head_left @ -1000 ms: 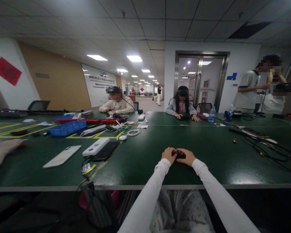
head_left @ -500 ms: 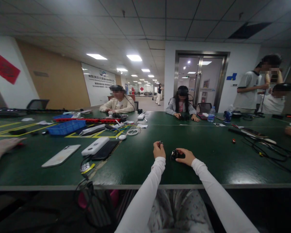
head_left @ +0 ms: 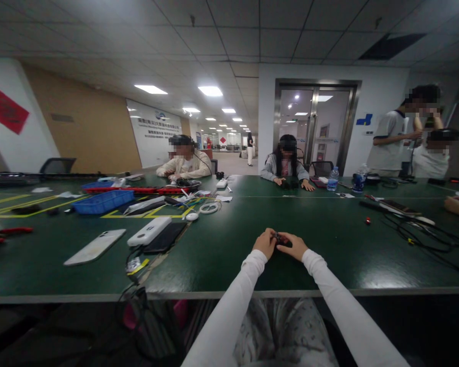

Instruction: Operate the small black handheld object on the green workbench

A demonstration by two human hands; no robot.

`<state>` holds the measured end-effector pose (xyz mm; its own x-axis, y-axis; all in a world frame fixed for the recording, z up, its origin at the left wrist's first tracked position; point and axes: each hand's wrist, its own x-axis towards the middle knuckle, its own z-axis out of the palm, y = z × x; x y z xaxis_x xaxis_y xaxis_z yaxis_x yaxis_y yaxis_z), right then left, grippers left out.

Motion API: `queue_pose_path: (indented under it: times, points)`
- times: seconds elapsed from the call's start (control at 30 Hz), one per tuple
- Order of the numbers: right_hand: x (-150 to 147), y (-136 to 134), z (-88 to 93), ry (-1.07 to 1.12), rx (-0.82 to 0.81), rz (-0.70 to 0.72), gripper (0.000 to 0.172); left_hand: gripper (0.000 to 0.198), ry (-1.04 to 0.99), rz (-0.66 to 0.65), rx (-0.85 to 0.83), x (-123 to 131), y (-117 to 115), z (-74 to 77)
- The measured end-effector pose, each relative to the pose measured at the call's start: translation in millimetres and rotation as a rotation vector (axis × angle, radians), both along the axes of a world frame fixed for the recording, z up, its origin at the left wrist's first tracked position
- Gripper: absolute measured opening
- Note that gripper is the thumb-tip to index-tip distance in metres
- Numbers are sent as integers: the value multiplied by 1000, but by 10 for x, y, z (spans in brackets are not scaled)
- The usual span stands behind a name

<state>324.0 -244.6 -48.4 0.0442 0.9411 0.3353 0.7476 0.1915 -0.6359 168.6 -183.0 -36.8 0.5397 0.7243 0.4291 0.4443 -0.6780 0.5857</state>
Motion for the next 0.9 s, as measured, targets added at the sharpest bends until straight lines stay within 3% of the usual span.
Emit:
queue_pose_path:
  times: [0.2,0.33,0.7,0.9]
  points:
    - [18,29,-37,8,-1,16,54,19,46,124,-34,-36,56,10]
    - [27,27,-38,8,-10,27,54,19,78,251,-50,-218,206,52]
    - [53,13,-46,19,-66,46,54,23,172,827,-84,-1532,717,308]
    - [60,21,-75,16,-55,50,52,24,143,932,-89,-1922,826,322]
